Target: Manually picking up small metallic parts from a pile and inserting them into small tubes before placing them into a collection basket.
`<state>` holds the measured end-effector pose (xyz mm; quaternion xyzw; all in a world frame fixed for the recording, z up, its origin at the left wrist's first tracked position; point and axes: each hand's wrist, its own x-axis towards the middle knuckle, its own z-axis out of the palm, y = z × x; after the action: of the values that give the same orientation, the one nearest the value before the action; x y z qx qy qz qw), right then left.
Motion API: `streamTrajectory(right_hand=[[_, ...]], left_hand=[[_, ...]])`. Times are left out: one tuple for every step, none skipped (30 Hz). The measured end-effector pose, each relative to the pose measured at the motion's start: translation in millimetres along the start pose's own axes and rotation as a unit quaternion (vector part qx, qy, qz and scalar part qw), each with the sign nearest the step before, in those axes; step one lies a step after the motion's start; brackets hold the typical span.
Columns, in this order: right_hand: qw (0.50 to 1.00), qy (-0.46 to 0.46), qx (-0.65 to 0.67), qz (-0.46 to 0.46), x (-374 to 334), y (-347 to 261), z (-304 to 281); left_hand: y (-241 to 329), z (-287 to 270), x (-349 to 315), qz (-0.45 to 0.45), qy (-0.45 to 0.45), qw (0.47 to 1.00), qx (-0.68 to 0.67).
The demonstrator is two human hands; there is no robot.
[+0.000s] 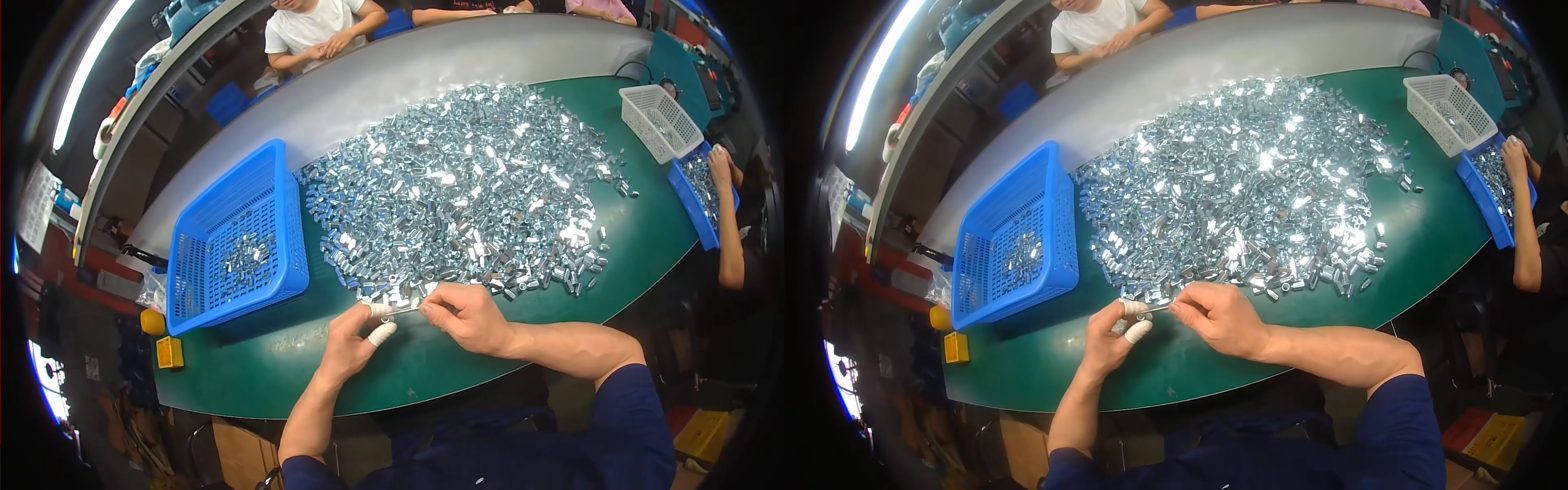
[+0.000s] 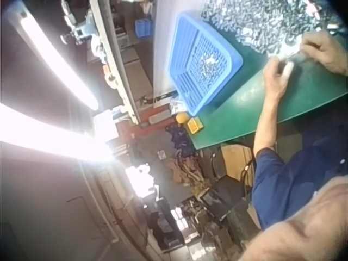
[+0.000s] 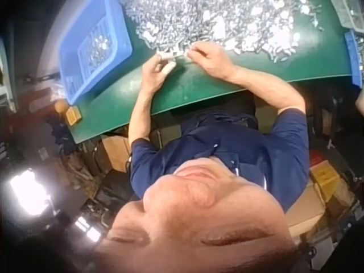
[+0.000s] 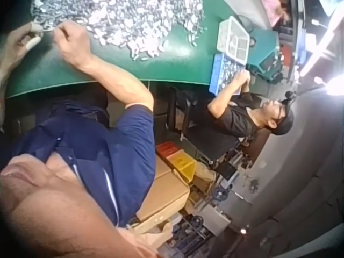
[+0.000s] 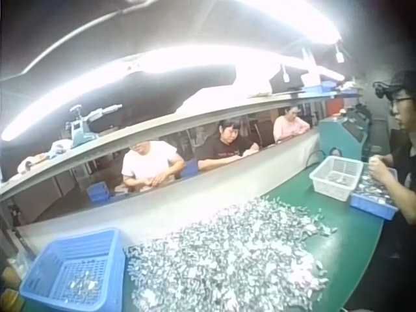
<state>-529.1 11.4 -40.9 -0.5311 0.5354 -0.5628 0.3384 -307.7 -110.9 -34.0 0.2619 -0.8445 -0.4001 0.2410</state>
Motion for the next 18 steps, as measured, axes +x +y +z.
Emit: streamTrajectory(right_hand=[[1.0, -0.003, -0.008, -0.005, -0.3, 1.3, -0.7], [1.0, -0.002, -0.008, -0.006, 0.3, 0.4, -0.8], [1.0, 0.001, -0.014, 0.006, 0.9, -1.4, -0.8], [1.0, 0.005, -0.019, 0.018, 1.3, -2.3, -1.1], [1.0, 0.006, -0.019, 0.017, 1.5, -1.5, -0.9], [0.999, 0.007, -0.028, 0.016, 1.2, 0.0, -0.4], [0.999, 0.007, -0.037, 0.015, 1.1, 1.1, -0.2], [0.999, 0.009, -0.037, 0.014, 0.9, 0.8, -0.3], [0.999, 0.005, -0.04, 0.02, 0.9, 0.3, -0.4], [0.999, 0.002, -0.043, 0.025, 0.9, -0.3, -0.5], [0.999, 0.002, -0.042, 0.024, 1.1, -0.5, -0.5], [0.999, 0.0, -0.045, 0.029, 1.4, -0.9, -0.5], [0.998, -0.002, -0.048, 0.034, 1.7, -1.7, -0.7], [0.998, -0.002, -0.047, 0.032, 1.8, -2.3, -0.6], [0.998, -0.008, -0.053, 0.031, 2.0, -3.4, -0.6], [0.998, -0.014, -0.059, 0.03, 2.1, -4.2, -0.6], [0.998, -0.014, -0.06, 0.028, 1.7, -3.9, -0.6], [0.998, -0.016, -0.057, 0.028, 1.0, -2.8, -0.4]], left_hand=[[1.9, 0.9, 0.3, 0.018, 0.002, 1.0, 0.003], [2.8, 0.4, 0.4, 0.018, 0.003, 1.0, 0.003], [3.6, 0.1, 0.4, 0.015, 0.002, 1.0, 0.004], [3.9, 0.1, 0.3, 0.012, 0.002, 1.0, 0.005], [3.0, 0.4, 0.5, 0.013, 0.002, 1.0, 0.005], [1.6, 1.0, 0.5, 0.015, 0.004, 1.0, 0.012], [0.8, 1.4, 0.5, 0.016, 0.006, 1.0, 0.018], [1.5, 1.4, 0.5, 0.018, 0.005, 1.0, 0.019], [2.5, 1.3, 0.5, 0.008, 0.002, 1.0, 0.017], [3.4, 1.2, 0.8, -0.003, -0.001, 1.0, 0.015], [3.2, 1.2, 1.1, -0.002, -0.001, 1.0, 0.016], [2.7, 1.3, 1.6, 0.003, 0.002, 1.0, 0.016], [2.4, 1.2, 2.1, 0.008, 0.005, 1.0, 0.016], [1.9, 1.0, 1.8, 0.009, 0.005, 1.0, 0.016], [1.6, 0.6, 1.3, 0.004, 0.006, 1.0, 0.014], [1.4, 0.1, 0.8, 0.0, 0.006, 1.0, 0.012], [0.7, 0.2, 0.7, 0.002, 0.008, 1.0, 0.013], [0.0, 0.2, 0.6, -0.004, 0.005, 1.0, 0.018]])
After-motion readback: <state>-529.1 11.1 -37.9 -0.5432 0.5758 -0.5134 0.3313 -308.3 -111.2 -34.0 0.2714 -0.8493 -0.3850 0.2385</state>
